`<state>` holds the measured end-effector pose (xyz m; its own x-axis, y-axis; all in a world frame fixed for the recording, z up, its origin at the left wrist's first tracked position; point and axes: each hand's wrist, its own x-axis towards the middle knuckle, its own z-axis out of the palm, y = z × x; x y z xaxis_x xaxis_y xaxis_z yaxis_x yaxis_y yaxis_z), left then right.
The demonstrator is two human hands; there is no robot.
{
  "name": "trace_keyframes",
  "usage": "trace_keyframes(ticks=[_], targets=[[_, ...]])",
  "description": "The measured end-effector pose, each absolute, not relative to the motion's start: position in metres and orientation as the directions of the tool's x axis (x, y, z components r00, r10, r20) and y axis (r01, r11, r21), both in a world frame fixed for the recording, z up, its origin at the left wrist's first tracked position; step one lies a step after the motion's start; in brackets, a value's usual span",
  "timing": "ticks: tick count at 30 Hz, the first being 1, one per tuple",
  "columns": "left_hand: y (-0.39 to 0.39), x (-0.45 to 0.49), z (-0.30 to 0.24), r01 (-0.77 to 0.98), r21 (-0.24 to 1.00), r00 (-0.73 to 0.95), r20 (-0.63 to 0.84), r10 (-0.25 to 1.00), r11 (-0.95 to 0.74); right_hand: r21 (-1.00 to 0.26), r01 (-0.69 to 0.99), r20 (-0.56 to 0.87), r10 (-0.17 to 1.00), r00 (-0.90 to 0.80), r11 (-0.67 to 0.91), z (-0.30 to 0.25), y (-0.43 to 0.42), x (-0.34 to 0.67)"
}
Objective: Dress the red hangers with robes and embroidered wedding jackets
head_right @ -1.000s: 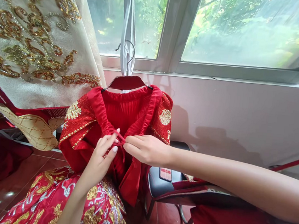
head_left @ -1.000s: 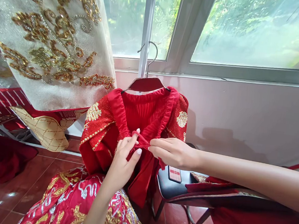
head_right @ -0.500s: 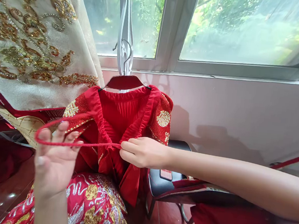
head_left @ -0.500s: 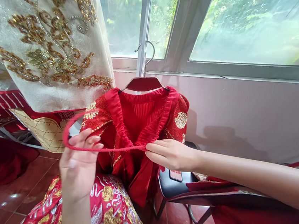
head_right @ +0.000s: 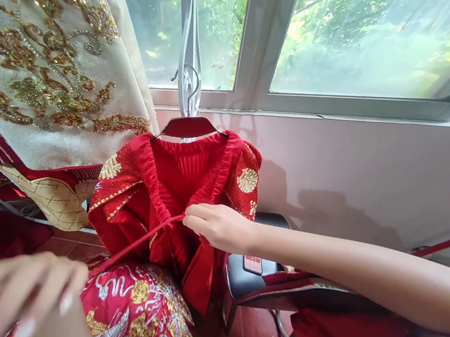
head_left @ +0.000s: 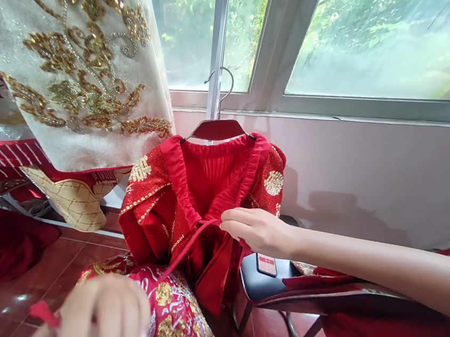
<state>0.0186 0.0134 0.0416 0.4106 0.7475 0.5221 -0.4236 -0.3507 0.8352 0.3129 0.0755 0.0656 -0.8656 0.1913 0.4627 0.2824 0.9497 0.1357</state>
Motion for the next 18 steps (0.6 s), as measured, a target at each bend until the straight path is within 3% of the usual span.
trace_keyframes(ticks=[2,4,6,8,10,18], targets=[[0.012,0.03,0.049,-0.222,0.886,0.668,0.443,0.598,-0.408,0.175,0.281,0.435,0.181,-0.882,0.944,0.065,0.075,0.314],[0.009,0.043,0.058,0.013,0.855,0.695,0.365,0.619,-0.518,0.189,0.278,0.422,0.178,-0.889,0.942,0.064,0.075,0.314],[0.007,0.058,0.063,0.251,0.799,0.552,0.346,0.759,-0.547,0.183,0.275,0.428,0.175,-0.887,0.944,0.064,0.074,0.314],[0.008,0.075,0.061,0.399,0.751,0.323,0.422,0.847,-0.526,0.163,0.273,0.44,0.178,-0.88,0.948,0.065,0.073,0.313],[0.014,0.092,0.053,0.466,0.721,0.196,0.482,0.854,-0.513,0.145,0.266,0.444,0.178,-0.878,0.953,0.066,0.072,0.312],[0.035,0.111,0.02,0.532,0.69,0.125,0.509,0.851,-0.491,0.171,0.355,0.447,0.249,-0.859,0.919,0.064,0.073,0.315]])
